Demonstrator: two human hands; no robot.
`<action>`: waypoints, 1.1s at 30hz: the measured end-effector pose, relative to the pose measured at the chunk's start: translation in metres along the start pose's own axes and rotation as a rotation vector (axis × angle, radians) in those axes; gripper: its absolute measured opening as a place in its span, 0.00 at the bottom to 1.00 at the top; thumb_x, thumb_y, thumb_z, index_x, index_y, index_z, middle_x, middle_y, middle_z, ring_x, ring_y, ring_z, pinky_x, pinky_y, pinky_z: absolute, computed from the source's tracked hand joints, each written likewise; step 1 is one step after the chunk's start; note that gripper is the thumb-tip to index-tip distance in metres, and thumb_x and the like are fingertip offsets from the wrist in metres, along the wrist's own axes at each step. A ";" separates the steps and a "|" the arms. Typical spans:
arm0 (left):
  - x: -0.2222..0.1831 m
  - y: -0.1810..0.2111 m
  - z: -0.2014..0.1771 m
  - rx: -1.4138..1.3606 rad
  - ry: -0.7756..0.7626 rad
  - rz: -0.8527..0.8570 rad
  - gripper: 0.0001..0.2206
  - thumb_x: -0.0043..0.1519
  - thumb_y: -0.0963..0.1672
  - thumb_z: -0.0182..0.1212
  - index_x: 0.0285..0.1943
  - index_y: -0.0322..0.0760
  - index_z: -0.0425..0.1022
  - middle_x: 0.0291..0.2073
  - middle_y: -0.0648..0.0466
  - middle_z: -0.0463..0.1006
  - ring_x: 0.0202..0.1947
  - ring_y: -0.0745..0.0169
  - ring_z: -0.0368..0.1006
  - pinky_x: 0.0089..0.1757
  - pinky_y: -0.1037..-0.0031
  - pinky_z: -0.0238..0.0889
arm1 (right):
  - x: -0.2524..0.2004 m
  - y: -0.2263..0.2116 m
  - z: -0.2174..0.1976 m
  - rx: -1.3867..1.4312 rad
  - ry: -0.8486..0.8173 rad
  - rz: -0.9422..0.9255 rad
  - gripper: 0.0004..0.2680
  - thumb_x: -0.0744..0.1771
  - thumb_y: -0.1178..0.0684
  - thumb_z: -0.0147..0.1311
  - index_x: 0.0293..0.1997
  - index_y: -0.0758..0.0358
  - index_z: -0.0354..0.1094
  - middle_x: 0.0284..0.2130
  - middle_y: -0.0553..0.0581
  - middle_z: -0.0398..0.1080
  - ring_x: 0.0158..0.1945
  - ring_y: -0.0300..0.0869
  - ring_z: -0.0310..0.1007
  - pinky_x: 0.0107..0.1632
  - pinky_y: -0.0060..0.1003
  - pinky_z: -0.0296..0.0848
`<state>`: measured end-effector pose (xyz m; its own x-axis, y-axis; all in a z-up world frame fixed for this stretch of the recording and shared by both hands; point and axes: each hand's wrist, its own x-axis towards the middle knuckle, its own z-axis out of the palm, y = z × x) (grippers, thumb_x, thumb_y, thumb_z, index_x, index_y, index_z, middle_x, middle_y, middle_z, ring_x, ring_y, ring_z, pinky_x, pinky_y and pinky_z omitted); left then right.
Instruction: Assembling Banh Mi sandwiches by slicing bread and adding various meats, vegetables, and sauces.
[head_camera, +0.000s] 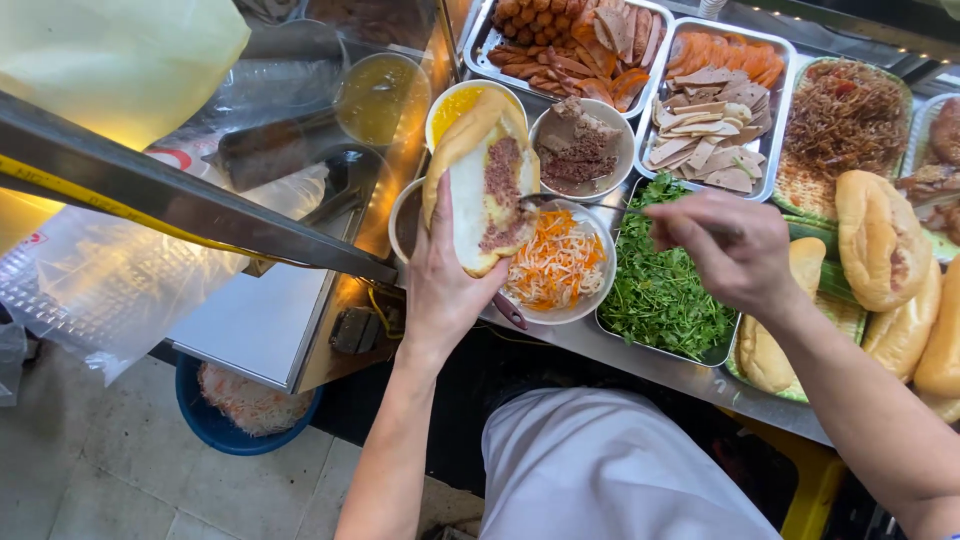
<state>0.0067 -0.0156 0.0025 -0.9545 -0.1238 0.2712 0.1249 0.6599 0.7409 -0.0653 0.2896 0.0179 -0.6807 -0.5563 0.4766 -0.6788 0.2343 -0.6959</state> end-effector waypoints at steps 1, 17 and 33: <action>0.000 0.000 0.004 0.023 -0.008 0.067 0.53 0.49 0.43 0.77 0.82 0.38 0.42 0.68 0.33 0.63 0.64 0.33 0.68 0.60 0.57 0.68 | 0.005 -0.002 -0.002 0.074 0.053 0.147 0.05 0.72 0.60 0.53 0.49 0.66 0.76 0.34 0.55 0.77 0.35 0.37 0.77 0.37 0.31 0.77; -0.005 0.003 0.021 0.018 -0.077 0.053 0.51 0.50 0.43 0.75 0.81 0.38 0.42 0.69 0.32 0.59 0.64 0.32 0.68 0.57 0.57 0.69 | 0.049 0.006 0.009 -0.266 0.139 0.177 0.09 0.75 0.55 0.51 0.51 0.72 0.75 0.35 0.62 0.78 0.34 0.39 0.80 0.34 0.31 0.80; -0.017 0.008 0.038 -0.324 -0.172 0.121 0.44 0.62 0.42 0.68 0.84 0.31 0.40 0.76 0.31 0.58 0.75 0.37 0.61 0.70 0.58 0.55 | -0.020 0.078 0.073 -0.411 0.232 0.419 0.10 0.69 0.54 0.60 0.55 0.65 0.74 0.38 0.62 0.77 0.38 0.49 0.78 0.42 0.42 0.75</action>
<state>0.0140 0.0205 -0.0195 -0.9558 0.0845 0.2817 0.2918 0.3905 0.8731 -0.0849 0.2607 -0.0853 -0.9226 -0.1745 0.3442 -0.3605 0.7077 -0.6077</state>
